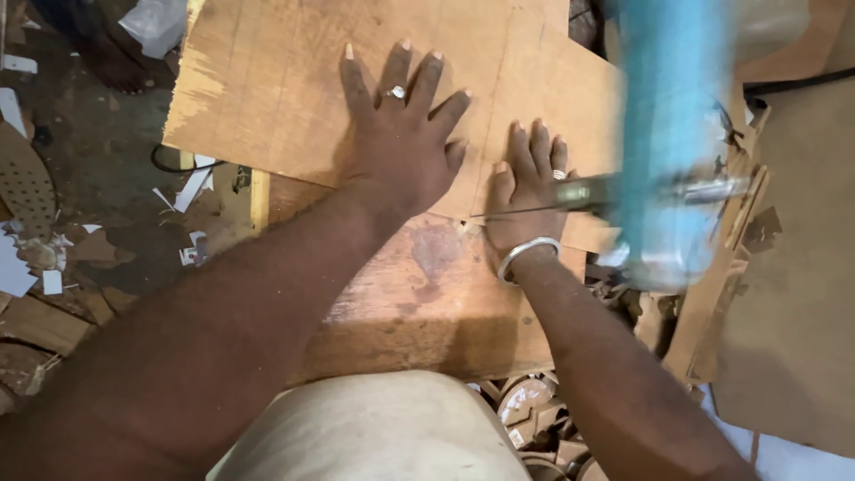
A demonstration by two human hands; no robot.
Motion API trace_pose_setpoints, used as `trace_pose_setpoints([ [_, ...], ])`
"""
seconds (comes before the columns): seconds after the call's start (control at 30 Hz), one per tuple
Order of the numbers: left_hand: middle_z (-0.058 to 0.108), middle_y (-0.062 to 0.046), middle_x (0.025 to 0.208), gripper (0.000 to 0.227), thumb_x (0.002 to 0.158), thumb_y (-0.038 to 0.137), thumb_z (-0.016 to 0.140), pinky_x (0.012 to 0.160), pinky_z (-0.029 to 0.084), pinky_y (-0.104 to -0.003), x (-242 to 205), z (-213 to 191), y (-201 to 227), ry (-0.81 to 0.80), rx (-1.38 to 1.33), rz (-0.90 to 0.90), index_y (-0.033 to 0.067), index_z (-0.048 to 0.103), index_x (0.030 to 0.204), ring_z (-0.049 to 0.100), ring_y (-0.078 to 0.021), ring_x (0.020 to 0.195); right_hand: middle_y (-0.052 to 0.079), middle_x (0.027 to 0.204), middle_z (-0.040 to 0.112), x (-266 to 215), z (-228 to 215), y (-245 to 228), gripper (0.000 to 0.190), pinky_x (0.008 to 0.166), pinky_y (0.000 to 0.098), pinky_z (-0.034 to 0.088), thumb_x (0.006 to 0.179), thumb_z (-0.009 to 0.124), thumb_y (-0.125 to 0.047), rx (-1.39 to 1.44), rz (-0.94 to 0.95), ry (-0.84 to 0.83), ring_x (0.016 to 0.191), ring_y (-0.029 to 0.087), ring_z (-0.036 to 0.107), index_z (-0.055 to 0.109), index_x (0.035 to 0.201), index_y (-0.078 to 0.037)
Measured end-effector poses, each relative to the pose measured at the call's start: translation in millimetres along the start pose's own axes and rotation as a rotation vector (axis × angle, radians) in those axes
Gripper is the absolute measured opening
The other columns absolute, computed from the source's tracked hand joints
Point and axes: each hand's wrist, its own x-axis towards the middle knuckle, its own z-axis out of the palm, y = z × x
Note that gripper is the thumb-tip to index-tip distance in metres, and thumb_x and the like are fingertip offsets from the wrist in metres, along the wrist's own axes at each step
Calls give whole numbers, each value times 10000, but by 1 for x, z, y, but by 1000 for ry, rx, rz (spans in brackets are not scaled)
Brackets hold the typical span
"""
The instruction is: Using a scroll saw to cut out a curved shape from a wooden board.
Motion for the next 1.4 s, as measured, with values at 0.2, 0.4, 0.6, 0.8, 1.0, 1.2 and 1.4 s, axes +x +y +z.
trace_pose_setpoints([
  [0.2,160,-87,1700,607,1029,533,280,1115,-32,-791,2,6,2,42,5,-1,319,295,1597,71,-375,1553,161,1694,269,3,1,1,611,1219,635,127,1048,374,-369,-39,-26,25,1554,426,196,350,1623,-165],
  [0.4,189,-88,1695,604,1020,533,309,1114,-37,-792,7,12,1,76,-5,3,320,326,1585,88,-373,1550,146,1700,276,6,5,4,602,1219,635,147,1044,386,-375,-16,-11,39,1564,416,204,366,1618,-192],
  [0.6,218,-93,1695,604,1016,542,351,1116,-33,-794,11,12,1,101,-36,7,313,377,1574,107,-379,1557,155,1702,271,9,11,10,608,1206,652,139,1042,375,-378,-5,-23,60,1557,436,191,367,1619,-186],
  [0.8,237,-89,1677,605,999,546,368,1111,-14,-792,18,13,-4,137,-33,37,310,396,1555,123,-377,1542,154,1700,269,13,11,10,619,1223,632,150,1049,362,-428,-14,-7,52,1557,445,196,365,1615,-178],
  [1.0,279,-86,1660,605,976,543,434,1123,34,-780,21,-3,-12,120,-46,85,296,438,1528,182,-365,1530,161,1710,228,5,33,32,608,1255,548,117,1070,343,-407,-6,-93,115,1556,440,183,317,1629,-172],
  [1.2,320,-75,1641,594,963,537,484,1153,77,-748,46,-13,-30,74,-37,169,285,475,1501,223,-337,1523,156,1689,246,-46,8,27,629,1216,472,197,1035,399,-374,112,-1,-44,1500,394,252,286,1630,-205],
  [1.4,398,-112,1575,582,958,558,500,1145,122,-727,107,-14,-54,126,63,282,237,529,1443,288,-358,1481,142,1609,366,-121,26,39,595,1166,580,205,963,494,-342,-89,-147,163,1488,396,306,425,1528,-170],
])
